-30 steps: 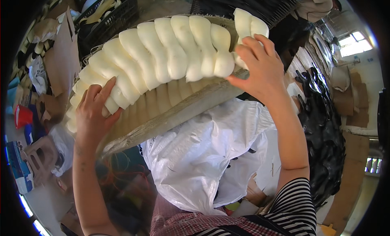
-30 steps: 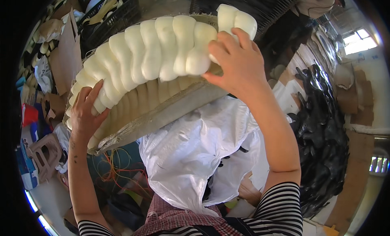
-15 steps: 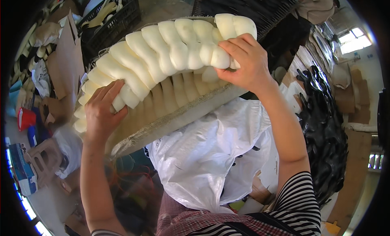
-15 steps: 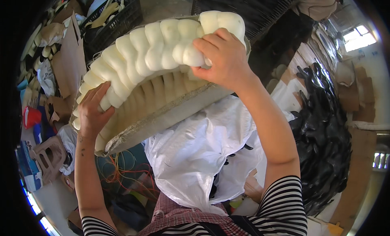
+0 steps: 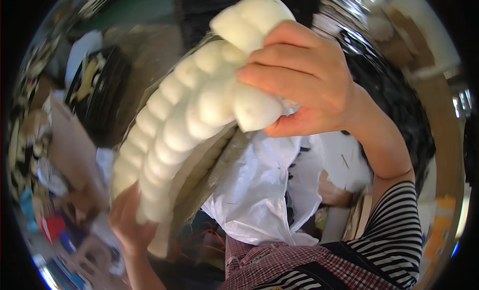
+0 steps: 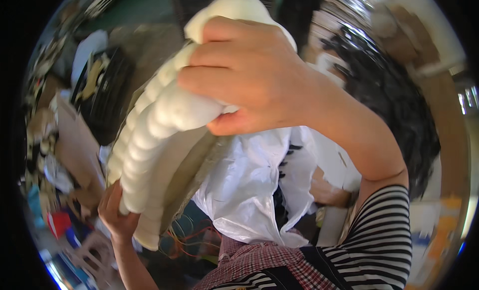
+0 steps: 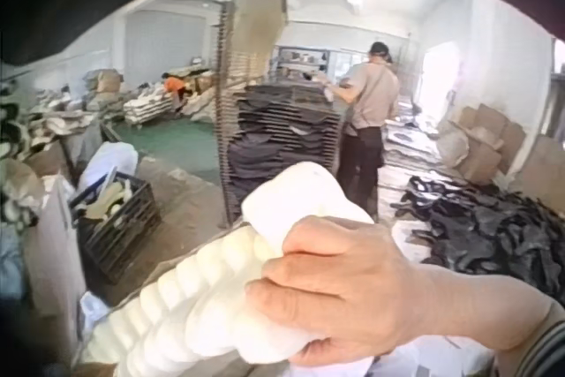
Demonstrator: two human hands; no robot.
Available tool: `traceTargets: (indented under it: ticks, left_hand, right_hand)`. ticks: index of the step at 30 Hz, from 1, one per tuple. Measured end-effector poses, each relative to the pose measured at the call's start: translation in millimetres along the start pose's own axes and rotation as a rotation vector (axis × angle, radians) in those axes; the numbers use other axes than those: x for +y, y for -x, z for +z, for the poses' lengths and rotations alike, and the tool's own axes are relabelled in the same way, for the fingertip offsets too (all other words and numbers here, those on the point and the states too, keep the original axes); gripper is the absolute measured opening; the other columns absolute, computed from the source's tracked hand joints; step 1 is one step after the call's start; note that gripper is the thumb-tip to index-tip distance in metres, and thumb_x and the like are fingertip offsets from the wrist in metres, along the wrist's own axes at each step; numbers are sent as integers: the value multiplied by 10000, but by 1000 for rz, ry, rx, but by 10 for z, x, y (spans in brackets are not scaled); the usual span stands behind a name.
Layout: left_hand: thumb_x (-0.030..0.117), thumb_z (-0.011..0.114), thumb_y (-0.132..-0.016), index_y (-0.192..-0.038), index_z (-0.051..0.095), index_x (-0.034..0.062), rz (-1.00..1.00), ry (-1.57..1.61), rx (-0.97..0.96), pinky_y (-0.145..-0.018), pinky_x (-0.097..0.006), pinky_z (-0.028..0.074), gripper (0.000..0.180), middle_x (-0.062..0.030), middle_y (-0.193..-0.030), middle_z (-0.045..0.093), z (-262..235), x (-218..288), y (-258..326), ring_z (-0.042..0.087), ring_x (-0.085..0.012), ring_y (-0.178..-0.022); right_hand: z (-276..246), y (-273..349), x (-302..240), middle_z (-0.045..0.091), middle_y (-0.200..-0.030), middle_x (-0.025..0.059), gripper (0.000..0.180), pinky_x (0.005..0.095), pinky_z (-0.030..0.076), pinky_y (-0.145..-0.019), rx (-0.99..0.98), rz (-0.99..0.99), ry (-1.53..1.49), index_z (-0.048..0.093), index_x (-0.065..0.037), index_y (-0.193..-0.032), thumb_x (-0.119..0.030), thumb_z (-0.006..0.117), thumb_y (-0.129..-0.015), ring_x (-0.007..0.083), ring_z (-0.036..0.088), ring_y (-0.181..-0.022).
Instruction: Unpacking, sorting, and applying a spray treatment to foam bicycle seat pads in an industrial workspace.
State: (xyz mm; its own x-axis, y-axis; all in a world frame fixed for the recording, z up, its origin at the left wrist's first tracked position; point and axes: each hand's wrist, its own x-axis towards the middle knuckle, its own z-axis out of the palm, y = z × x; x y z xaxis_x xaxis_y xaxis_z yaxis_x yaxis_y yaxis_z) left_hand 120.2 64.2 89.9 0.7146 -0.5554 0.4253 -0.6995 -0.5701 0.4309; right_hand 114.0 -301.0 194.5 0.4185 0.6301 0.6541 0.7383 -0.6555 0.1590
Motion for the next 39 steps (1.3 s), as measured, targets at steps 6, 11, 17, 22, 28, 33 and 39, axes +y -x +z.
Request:
traceTargets:
  ticks: [6,11,17,22,28,33,39]
  left_hand:
    - [28,724,-751,-1059,631,-59,289,148,3,-764,-354,510,334,-202,-989,659,-340,684,-414,650,-341,-865]
    - [34,758,-709,-1002,627,-93,533,297,-98,-738,-362,509,345,-202,-949,658,-16,1669,-800,640,-270,-811]
    - [23,683,-665,-1132,574,-47,887,627,-237,-857,-347,454,485,-181,-1077,627,832,2903,-838,613,-281,-942]
    - [-22,658,-699,-1098,613,-27,891,1091,-579,-815,-288,477,402,-129,-1004,661,1697,4800,-244,621,-173,-902]
    - [51,720,-694,-1082,623,-10,736,1119,-867,-777,-261,480,405,-94,-962,667,2536,6407,773,612,-132,-841]
    - [79,752,-689,-1095,615,-3,645,1200,-844,-762,-276,497,436,-104,-944,674,2794,7431,1284,630,-146,-844]
    - [45,736,-703,-1131,584,-31,365,1229,-1094,-783,-259,480,461,-80,-979,648,2843,8520,1610,593,-120,-871]
  right_hand:
    - [-1141,-1,-410,503,-620,-38,230,318,445,-515,49,54,274,555,-133,-615,-304,686,-533,184,534,-692]
    - [-2596,358,-1257,632,-756,63,307,406,487,-656,-148,380,509,690,-160,-821,-368,659,-598,273,606,-818]
    - [-4116,558,-2519,406,-1357,122,888,529,424,-877,-1368,1187,854,225,-133,-1406,-210,671,-643,313,447,-1169]
    - [-4953,2122,-3620,638,-870,113,408,318,517,-694,-173,1156,853,673,-52,-981,-99,720,-578,274,596,-806]
    - [-5868,3939,-4471,649,-811,113,392,353,478,-715,-253,1321,993,687,-41,-897,-171,719,-529,264,579,-769]
    - [-6441,5170,-4842,652,-847,76,385,306,471,-787,363,1680,672,672,-27,-967,-191,703,-620,184,598,-861]
    - [-7254,6239,-5274,644,-935,40,416,270,459,-792,276,1728,749,649,-15,-1024,-217,693,-663,121,584,-857]
